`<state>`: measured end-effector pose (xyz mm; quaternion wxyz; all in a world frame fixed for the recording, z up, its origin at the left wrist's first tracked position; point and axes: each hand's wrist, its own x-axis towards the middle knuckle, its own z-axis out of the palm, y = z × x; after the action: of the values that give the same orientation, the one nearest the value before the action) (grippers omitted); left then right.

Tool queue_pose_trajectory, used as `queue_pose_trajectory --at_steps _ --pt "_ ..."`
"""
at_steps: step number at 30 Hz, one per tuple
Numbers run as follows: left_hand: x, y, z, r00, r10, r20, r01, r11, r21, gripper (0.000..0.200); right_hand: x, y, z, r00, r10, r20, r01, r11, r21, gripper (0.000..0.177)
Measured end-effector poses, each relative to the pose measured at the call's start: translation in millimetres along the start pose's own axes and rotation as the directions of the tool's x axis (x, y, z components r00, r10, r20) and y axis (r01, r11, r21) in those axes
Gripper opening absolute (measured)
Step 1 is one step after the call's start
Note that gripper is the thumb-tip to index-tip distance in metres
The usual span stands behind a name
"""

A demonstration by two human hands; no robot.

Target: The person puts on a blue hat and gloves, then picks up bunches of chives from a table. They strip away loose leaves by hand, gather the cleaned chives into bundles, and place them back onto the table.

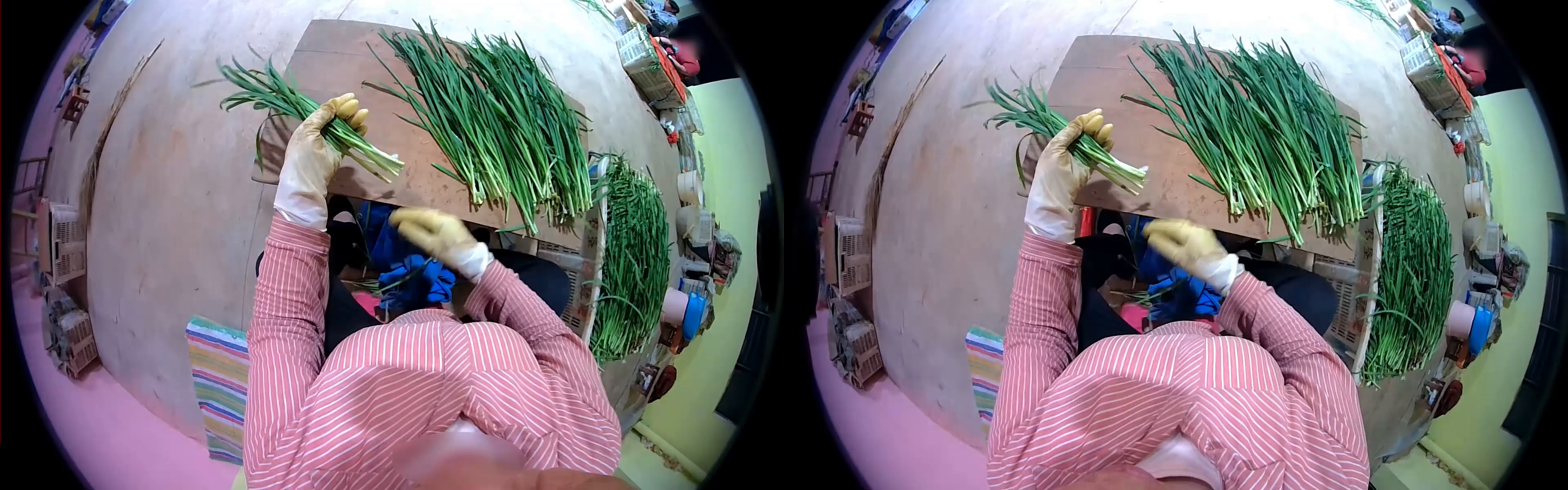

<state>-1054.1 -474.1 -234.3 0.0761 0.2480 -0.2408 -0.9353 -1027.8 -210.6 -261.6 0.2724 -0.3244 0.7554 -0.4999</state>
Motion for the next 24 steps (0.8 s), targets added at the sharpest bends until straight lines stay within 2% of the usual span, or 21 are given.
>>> queue_pose_trajectory --at_steps 2,4,6,8,9,10,12,13,17,20,21,23,24 --pt "3.0 -4.0 -1.0 0.999 -0.025 -0.029 0.026 1.000 0.013 0.031 10.0 -8.7 -18.4 0.953 0.247 -0.175 -0.197 0.944 0.264 0.031" --pt "8.9 -10.1 -10.1 0.996 -0.068 0.051 0.070 0.997 -0.040 0.030 20.2 -29.8 -25.3 0.956 0.234 -0.176 -0.185 0.949 0.256 0.032" --pt "4.2 -15.9 -2.5 0.998 -0.066 0.011 0.067 0.997 -0.050 0.029 28.2 -39.5 -22.7 0.958 0.222 -0.180 -0.174 0.953 0.250 0.033" --pt "1.9 -22.6 2.4 0.998 -0.062 -0.027 0.060 0.996 -0.059 0.028 37.5 -42.8 -15.4 0.935 0.338 -0.112 -0.340 0.940 -0.003 0.037" --pt "1.7 -25.4 2.1 0.997 -0.064 -0.037 0.061 0.996 -0.067 0.028 43.3 -33.0 -9.6 0.921 0.387 -0.053 -0.376 0.915 0.146 0.040" --pt "0.3 -27.9 2.9 0.997 -0.066 -0.048 0.063 0.995 -0.073 0.027 47.0 -34.6 -9.1 0.920 0.388 -0.051 -0.378 0.914 0.150 0.040" --pt "-3.6 -28.2 5.7 0.995 -0.075 -0.068 0.072 0.996 -0.055 0.026 52.6 -41.3 -8.4 0.839 0.522 0.155 -0.526 0.704 0.477 0.038" --pt "-4.9 -27.2 5.3 0.994 -0.081 -0.071 0.076 0.994 -0.072 0.026 52.1 -37.4 -4.2 0.871 0.482 0.097 -0.457 0.721 0.520 0.037" --pt "-10.2 -27.7 7.5 0.993 -0.089 -0.082 0.082 0.993 -0.083 0.024 47.3 -20.1 -1.7 0.915 0.395 0.087 -0.361 0.700 0.617 0.033" --pt "-10.7 -31.0 9.0 0.993 -0.080 -0.085 0.077 0.996 -0.039 0.023 43.1 -21.6 1.5 0.900 0.425 0.094 -0.373 0.641 0.671 0.032" --pt "-10.8 -32.6 8.8 0.993 -0.080 -0.087 0.077 0.996 -0.041 0.023 41.4 -24.6 1.6 0.899 0.427 0.095 -0.375 0.640 0.670 0.032" --pt "-12.4 -34.8 7.5 0.992 -0.092 -0.091 0.092 0.996 0.002 0.024 39.0 -30.7 3.1 0.866 0.499 0.034 -0.444 0.735 0.513 0.030" --pt "-13.7 -35.7 8.3 0.991 -0.092 -0.093 0.092 0.996 0.001 0.024 36.1 -20.9 3.7 0.865 0.500 0.036 -0.446 0.734 0.512 0.030"
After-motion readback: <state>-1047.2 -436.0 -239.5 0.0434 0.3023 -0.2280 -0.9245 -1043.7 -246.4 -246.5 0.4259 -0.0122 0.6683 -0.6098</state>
